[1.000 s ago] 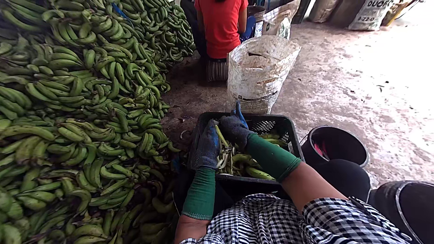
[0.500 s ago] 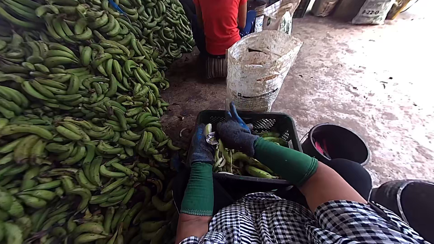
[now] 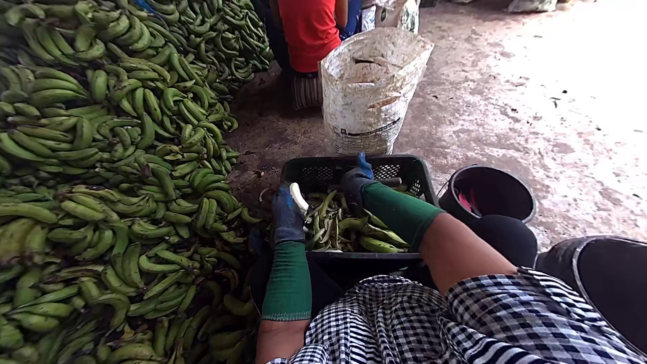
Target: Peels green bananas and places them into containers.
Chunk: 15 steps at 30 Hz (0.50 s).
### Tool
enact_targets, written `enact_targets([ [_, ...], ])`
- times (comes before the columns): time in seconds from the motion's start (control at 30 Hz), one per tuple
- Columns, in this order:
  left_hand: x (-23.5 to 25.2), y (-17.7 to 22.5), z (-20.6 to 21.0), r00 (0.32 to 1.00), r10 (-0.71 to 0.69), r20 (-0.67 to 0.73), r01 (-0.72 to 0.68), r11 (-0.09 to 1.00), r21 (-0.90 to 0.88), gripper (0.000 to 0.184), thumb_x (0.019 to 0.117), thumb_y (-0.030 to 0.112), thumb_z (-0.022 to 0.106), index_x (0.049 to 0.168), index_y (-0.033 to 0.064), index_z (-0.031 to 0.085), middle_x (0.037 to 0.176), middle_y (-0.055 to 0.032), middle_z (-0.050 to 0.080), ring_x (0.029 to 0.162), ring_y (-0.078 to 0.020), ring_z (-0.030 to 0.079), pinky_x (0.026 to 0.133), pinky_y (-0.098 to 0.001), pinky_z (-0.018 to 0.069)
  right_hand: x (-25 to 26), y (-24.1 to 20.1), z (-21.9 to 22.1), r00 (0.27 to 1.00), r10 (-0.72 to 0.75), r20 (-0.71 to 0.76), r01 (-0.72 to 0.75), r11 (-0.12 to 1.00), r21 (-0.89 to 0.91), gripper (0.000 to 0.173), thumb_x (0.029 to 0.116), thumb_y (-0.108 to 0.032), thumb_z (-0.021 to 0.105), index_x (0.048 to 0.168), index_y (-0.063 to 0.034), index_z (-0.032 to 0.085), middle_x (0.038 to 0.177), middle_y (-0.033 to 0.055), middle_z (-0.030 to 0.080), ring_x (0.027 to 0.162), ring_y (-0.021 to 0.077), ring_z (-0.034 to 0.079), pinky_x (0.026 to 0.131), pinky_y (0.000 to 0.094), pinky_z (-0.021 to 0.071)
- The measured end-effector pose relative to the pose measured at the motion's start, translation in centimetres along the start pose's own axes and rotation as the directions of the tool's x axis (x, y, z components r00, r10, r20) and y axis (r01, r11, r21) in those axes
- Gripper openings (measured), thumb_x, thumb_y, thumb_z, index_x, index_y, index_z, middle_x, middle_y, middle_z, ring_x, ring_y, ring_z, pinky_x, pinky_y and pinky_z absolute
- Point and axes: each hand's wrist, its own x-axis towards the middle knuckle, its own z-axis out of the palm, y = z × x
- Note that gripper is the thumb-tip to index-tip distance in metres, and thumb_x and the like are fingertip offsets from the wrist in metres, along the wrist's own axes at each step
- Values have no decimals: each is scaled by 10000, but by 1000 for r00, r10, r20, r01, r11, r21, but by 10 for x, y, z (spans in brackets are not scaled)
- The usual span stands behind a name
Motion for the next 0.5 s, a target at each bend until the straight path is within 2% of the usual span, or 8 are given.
enact_targets([
  [0.07, -2, 2, 5, 986, -155, 65, 168, 929, -330, 450, 1076, 466, 429, 1271, 103, 608, 1050, -105, 657, 871, -214, 646, 746, -431, 570, -16, 29, 10, 999, 39, 16, -39, 999, -11, 345, 913, -250, 743, 1047, 63, 692, 1094, 280, 672, 1059, 460, 658, 890, 659, 519],
  [0.1, -4, 7, 9, 974, -195, 118, 227, 881, -415, 422, 1085, 447, 423, 1247, 94, 588, 980, -98, 631, 801, -209, 627, 692, -415, 561, -33, 46, 12, 1000, 24, 1, -24, 1000, 13, 319, 910, -268, 741, 982, 40, 700, 1027, 251, 688, 1005, 437, 678, 853, 647, 531],
  [0.2, -9, 27, 33, 939, -195, 284, 312, 831, -460, 334, 1094, 341, 413, 1177, 54, 563, 882, -107, 621, 716, -212, 630, 638, -397, 569, -79, 111, 22, 990, 0, -141, 37, 965, 261, 308, 897, -324, 747, 920, -18, 718, 942, 203, 712, 954, 416, 686, 863, 687, 512],
  [0.27, -7, 54, 50, 902, -16, 431, 227, 868, -443, 309, 1093, 293, 411, 1197, 48, 567, 949, -108, 630, 797, -213, 631, 709, -410, 564, -104, 149, 31, 968, 69, -241, 53, 883, 466, 256, 891, -284, 751, 890, -34, 701, 886, 181, 695, 892, 397, 679, 793, 669, 513],
  [0.33, 7, 104, 67, 827, 196, 527, 64, 898, -435, 305, 1078, 263, 422, 1246, 68, 586, 1043, -100, 660, 898, -201, 648, 779, -412, 573, -118, 176, 40, 951, 146, -271, 40, 816, 577, 252, 904, -273, 743, 941, -26, 710, 905, 190, 696, 913, 408, 672, 814, 681, 502],
  [0.37, 18, 141, 82, 815, 236, 529, 46, 884, -465, 322, 1087, 289, 396, 1267, 72, 552, 1067, -107, 655, 926, -215, 657, 799, -430, 582, -124, 186, 43, 940, 185, -287, 31, 791, 610, 271, 914, -282, 741, 990, -22, 718, 918, 200, 702, 923, 420, 677, 815, 690, 501],
  [0.43, 37, 214, 106, 842, 284, 458, -32, 874, -484, 389, 1110, 320, 357, 1393, 75, 461, 1155, -128, 625, 970, -241, 667, 818, -454, 602, -135, 200, 48, 911, 241, -333, 39, 755, 654, 251, 918, -280, 719, 1008, -48, 685, 894, 177, 684, 905, 403, 666, 795, 676, 490],
  [0.5, 51, 259, 121, 827, 418, 377, -265, 880, -395, 360, 1118, 194, 325, 1413, 9, 418, 1218, -126, 584, 1028, -190, 633, 851, -361, 582, -142, 212, 52, 878, 263, -400, 99, 718, 689, 228, 889, -270, 725, 989, -70, 682, 876, 148, 674, 866, 367, 665, 732, 637, 500],
])
